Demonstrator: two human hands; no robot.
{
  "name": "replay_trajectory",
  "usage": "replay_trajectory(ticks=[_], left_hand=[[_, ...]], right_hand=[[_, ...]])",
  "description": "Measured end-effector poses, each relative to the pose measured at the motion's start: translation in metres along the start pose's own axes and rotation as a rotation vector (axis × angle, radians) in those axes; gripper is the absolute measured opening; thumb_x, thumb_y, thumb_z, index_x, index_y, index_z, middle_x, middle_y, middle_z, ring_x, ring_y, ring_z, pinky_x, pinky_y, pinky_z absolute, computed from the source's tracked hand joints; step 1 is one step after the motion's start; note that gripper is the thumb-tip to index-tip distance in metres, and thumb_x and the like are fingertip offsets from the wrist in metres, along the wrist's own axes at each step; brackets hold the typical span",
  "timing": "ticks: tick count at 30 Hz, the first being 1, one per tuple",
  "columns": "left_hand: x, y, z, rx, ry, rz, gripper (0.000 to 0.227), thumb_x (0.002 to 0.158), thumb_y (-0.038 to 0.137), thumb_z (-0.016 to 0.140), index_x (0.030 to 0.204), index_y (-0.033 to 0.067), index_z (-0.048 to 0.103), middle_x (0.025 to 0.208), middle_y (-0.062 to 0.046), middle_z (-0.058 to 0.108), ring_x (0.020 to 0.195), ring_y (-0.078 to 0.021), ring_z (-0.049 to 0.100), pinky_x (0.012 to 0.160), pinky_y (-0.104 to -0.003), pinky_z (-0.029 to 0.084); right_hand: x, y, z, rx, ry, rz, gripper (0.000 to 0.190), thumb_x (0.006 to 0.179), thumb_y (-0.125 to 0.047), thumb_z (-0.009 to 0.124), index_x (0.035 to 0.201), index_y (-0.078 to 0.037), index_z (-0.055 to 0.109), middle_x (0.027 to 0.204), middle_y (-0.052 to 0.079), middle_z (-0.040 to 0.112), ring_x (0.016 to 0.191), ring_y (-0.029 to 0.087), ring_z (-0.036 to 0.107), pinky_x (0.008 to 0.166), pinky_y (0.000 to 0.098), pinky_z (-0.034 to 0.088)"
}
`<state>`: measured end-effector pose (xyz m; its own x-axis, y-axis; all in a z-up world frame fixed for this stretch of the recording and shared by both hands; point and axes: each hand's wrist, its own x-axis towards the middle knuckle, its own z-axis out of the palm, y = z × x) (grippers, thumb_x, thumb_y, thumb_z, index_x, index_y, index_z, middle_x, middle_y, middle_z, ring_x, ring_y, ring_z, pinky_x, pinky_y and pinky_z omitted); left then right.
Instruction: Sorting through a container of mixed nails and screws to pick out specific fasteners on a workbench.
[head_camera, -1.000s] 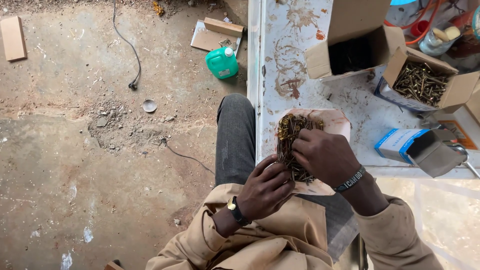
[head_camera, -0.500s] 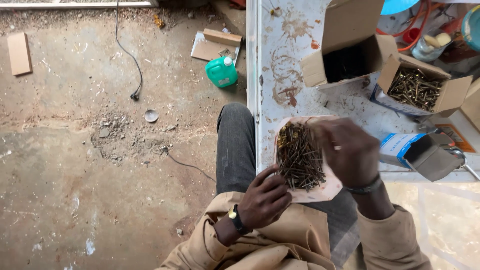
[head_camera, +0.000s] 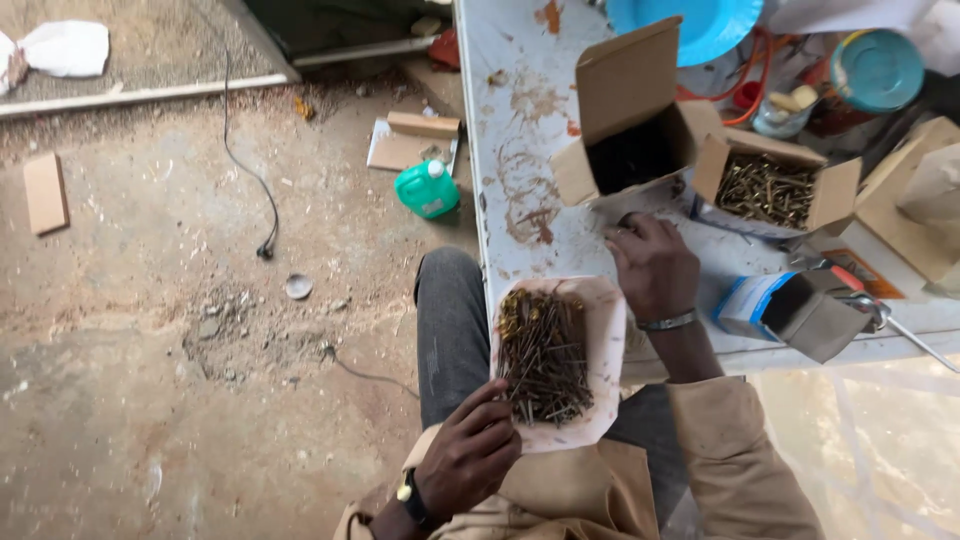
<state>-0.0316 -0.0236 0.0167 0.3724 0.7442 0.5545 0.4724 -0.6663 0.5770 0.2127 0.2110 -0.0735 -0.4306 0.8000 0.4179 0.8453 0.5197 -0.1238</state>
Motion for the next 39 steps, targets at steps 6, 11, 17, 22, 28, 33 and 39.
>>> replay_trajectory(ticks=[6,11,17,22,28,33,39], left_hand=[[0.002,-0.028,0.001,0.065,0.051,-0.004,0.029,0.104,0.001,0.044,0.079,0.0003,0.060,0.078,-0.010,0.058,0.087,-0.0262,0.059,0.118,-0.057,0.042],[0.031,-0.084,-0.005,0.102,0.172,0.039,0.019,0.097,0.006,0.066,0.079,0.0000,0.064,0.081,-0.010,0.065,0.087,-0.0258,0.059,0.113,-0.059,0.045],[0.101,-0.178,-0.016,0.229,0.157,0.123,0.027,0.096,0.013,0.074,0.076,0.0005,0.062,0.083,-0.012,0.061,0.092,-0.0282,0.059,0.121,-0.060,0.035],[0.161,-0.229,-0.024,0.168,0.208,0.220,0.025,0.098,0.015,0.074,0.085,-0.0034,0.063,0.088,-0.013,0.066,0.102,-0.0322,0.060,0.122,-0.056,0.035],[0.190,-0.276,-0.032,0.346,0.164,0.228,0.027,0.092,0.015,0.084,0.094,-0.0026,0.065,0.114,-0.018,0.067,0.128,-0.0414,0.054,0.110,-0.055,0.045],[0.214,-0.215,-0.013,0.327,0.238,0.170,0.053,0.074,-0.004,0.077,0.123,0.0037,0.057,0.133,-0.017,0.055,0.129,-0.0393,0.049,0.108,-0.055,0.043],[0.216,-0.188,0.072,0.506,-0.027,0.270,0.046,0.095,0.004,0.060,0.140,-0.0024,0.054,0.112,-0.014,0.063,0.106,-0.0352,0.061,0.116,-0.051,0.041]], right_hand=[[-0.008,-0.022,-0.032,0.049,0.119,0.037,0.011,0.099,-0.022,0.070,0.095,-0.011,0.071,0.103,0.007,0.068,0.094,0.031,0.064,0.067,0.0421,0.051],[-0.067,-0.055,-0.085,0.253,0.128,0.234,0.011,0.102,-0.021,0.070,0.097,-0.012,0.067,0.097,0.004,0.070,0.058,0.018,0.061,0.050,0.0332,0.042],[-0.140,-0.098,-0.112,0.581,0.012,0.510,0.007,0.090,-0.021,0.072,0.096,-0.017,0.073,0.093,-0.003,0.074,0.066,0.010,0.064,0.066,0.0255,0.053],[-0.171,-0.105,-0.109,0.693,-0.079,0.497,0.009,0.086,-0.017,0.074,0.095,-0.015,0.075,0.090,-0.004,0.075,0.064,0.008,0.067,0.063,0.0218,0.053],[-0.181,-0.104,-0.107,0.764,-0.045,0.515,0.006,0.087,-0.013,0.071,0.093,-0.012,0.074,0.093,-0.002,0.076,0.059,0.007,0.064,0.059,0.0205,0.055],[-0.186,-0.101,-0.111,0.772,-0.047,0.549,0.007,0.087,-0.013,0.071,0.092,-0.013,0.074,0.093,-0.002,0.076,0.060,0.007,0.065,0.060,0.0212,0.054],[-0.186,-0.099,-0.114,0.720,-0.067,0.506,0.009,0.087,-0.015,0.070,0.095,-0.015,0.073,0.095,-0.001,0.078,0.078,0.013,0.075,0.067,0.0261,0.057]])
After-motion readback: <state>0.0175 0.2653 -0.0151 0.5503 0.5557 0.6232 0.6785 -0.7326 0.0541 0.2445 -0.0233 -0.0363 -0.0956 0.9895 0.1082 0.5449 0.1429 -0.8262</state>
